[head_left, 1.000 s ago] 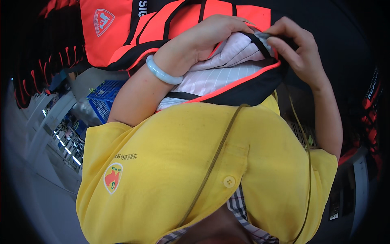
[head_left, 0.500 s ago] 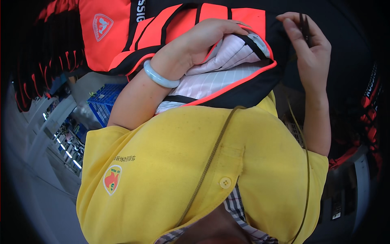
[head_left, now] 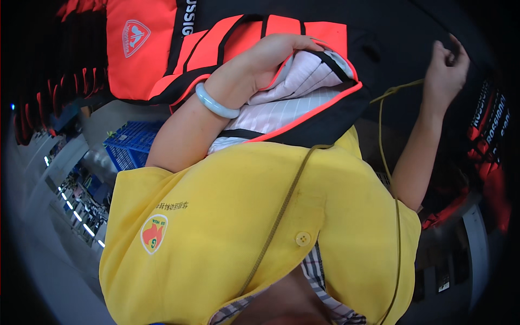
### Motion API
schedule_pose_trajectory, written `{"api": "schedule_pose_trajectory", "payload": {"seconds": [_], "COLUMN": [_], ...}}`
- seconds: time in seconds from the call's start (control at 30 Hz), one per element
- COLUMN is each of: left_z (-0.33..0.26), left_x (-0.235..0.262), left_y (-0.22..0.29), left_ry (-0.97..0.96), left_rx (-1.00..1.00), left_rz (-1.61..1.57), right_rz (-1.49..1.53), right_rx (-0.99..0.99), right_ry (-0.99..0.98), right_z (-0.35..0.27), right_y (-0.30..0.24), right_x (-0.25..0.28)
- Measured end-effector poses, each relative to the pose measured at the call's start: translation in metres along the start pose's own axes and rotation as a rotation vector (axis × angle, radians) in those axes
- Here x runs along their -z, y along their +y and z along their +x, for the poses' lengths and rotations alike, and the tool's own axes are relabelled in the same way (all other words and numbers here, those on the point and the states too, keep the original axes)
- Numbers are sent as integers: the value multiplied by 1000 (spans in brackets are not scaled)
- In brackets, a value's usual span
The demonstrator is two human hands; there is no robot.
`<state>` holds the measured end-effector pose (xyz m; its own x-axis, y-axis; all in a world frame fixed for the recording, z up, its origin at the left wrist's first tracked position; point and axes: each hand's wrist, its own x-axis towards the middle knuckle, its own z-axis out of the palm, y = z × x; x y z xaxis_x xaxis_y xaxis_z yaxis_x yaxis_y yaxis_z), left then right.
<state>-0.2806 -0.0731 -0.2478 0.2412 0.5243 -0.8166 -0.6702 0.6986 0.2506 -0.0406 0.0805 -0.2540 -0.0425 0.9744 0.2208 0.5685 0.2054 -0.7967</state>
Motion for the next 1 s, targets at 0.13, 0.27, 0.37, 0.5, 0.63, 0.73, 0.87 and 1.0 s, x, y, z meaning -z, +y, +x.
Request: {"api": "schedule_pose_trajectory", "payload": {"seconds": [0.13, 0.27, 0.37, 0.5, 0.63, 0.73, 0.87, 1.0], "left_z": [-8, -7, 0, -17, -16, -10, -25, -31], "left_x": [1, 5, 20, 19, 17, 30, 16, 20], "left_y": [1, -2, -6, -14, -16, -17, -10, -12], "left_ry": [33, -37, -169, -189, 0, -153, -143, -308], "left_rx": [-60, -59, -66, -277, -240, -274, -167, -316], "left_rz": [37, 49, 1, 77, 72, 75, 146, 270], "right_rz": [269, 284, 176, -181, -381, -249, 233, 381], "right_rx": [86, 191, 429, 591, 636, 501, 80, -295], "right_ry": [-309, -691, -788, -736, -721, -700, -234, 28], "right_z": [-42, -70, -84, -108, -125, -120, -90, -81], "right_y": [-41, -94, -111, -132, -145, -151, -105, -42], "right_x": [-15, -14, -27, -37, -52, -48, -11, 43]}}
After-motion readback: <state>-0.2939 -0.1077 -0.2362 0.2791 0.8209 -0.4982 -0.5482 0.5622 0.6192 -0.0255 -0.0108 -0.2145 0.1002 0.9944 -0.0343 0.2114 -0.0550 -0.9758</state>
